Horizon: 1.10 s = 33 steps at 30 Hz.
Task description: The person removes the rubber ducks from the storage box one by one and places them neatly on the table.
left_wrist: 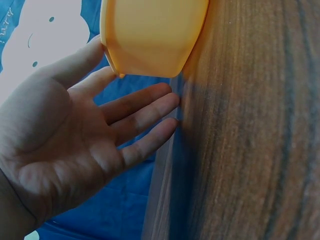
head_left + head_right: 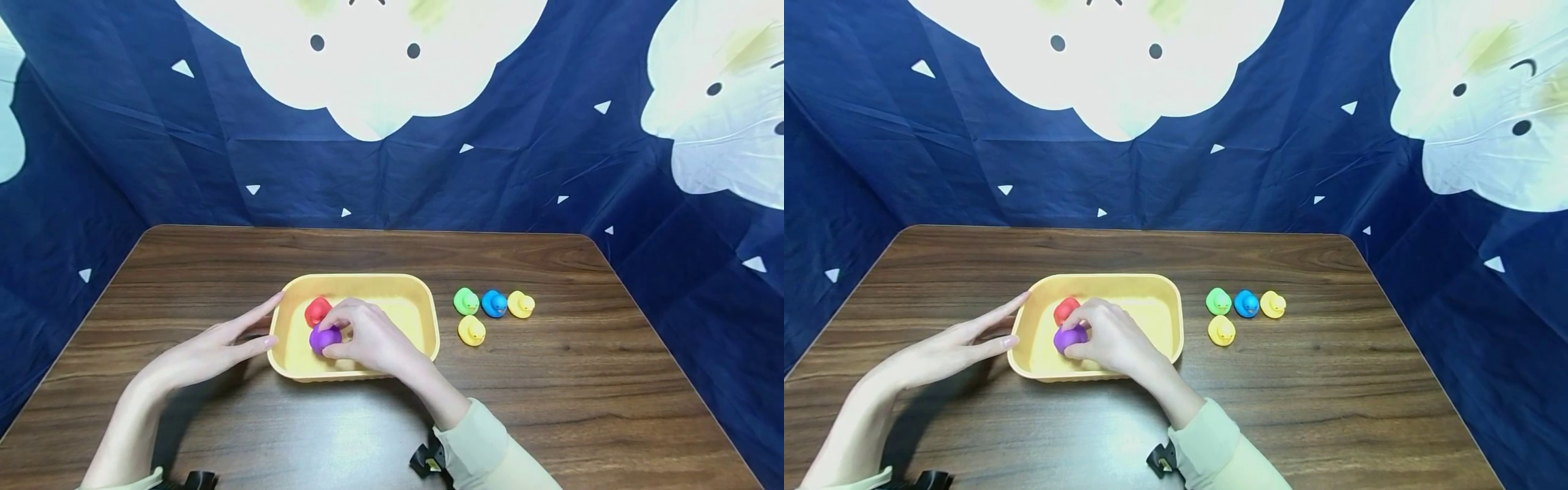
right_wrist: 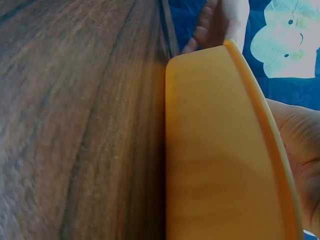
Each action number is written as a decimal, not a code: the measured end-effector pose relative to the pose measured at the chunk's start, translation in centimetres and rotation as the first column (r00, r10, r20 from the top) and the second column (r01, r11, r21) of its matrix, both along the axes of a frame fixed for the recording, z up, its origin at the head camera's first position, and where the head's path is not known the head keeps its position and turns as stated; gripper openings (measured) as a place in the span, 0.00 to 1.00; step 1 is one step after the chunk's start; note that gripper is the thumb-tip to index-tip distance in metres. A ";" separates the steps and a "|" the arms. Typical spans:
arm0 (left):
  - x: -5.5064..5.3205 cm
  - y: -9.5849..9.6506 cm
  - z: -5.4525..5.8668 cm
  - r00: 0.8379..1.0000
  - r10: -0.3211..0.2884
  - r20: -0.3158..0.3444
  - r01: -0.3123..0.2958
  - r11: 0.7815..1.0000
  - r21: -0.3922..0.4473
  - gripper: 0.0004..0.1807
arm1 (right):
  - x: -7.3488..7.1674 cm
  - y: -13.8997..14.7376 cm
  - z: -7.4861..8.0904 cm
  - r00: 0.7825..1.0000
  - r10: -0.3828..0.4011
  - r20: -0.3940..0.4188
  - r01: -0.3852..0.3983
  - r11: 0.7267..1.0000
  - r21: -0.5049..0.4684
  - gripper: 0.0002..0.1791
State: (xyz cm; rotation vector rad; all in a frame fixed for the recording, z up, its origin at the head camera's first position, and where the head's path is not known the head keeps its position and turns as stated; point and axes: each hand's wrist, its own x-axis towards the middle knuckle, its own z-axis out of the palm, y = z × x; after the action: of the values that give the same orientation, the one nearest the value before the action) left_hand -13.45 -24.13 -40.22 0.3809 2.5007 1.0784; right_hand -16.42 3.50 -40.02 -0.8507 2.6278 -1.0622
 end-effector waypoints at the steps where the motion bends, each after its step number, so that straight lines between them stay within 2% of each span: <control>1: 0.0 0.0 0.0 1.000 0.000 0.000 0.000 1.000 0.001 0.38 | 0.0 0.1 0.1 1.000 0.002 -0.003 -0.002 1.000 -0.009 0.14; 9: -0.1 -0.1 -0.2 1.000 0.001 0.010 0.000 1.000 -0.008 0.38 | -0.1 1.0 0.4 1.000 -0.003 0.016 0.004 0.996 -0.089 0.13; 22: -0.1 0.0 -0.2 1.000 -0.005 -0.016 0.005 1.000 -0.014 0.38 | -0.2 2.9 0.8 0.998 -0.046 0.034 0.050 0.989 -0.142 0.12; 33: -0.2 0.0 -0.2 1.000 -0.002 -0.006 0.002 1.000 -0.018 0.38 | -0.2 4.5 1.4 0.997 -0.052 0.050 0.060 0.982 -0.179 0.13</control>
State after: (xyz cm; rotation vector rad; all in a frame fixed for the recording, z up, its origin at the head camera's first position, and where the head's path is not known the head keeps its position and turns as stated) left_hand -13.65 -24.15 -40.41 0.3823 2.5131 1.0549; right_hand -16.57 7.99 -38.62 -0.7808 2.5615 -1.3345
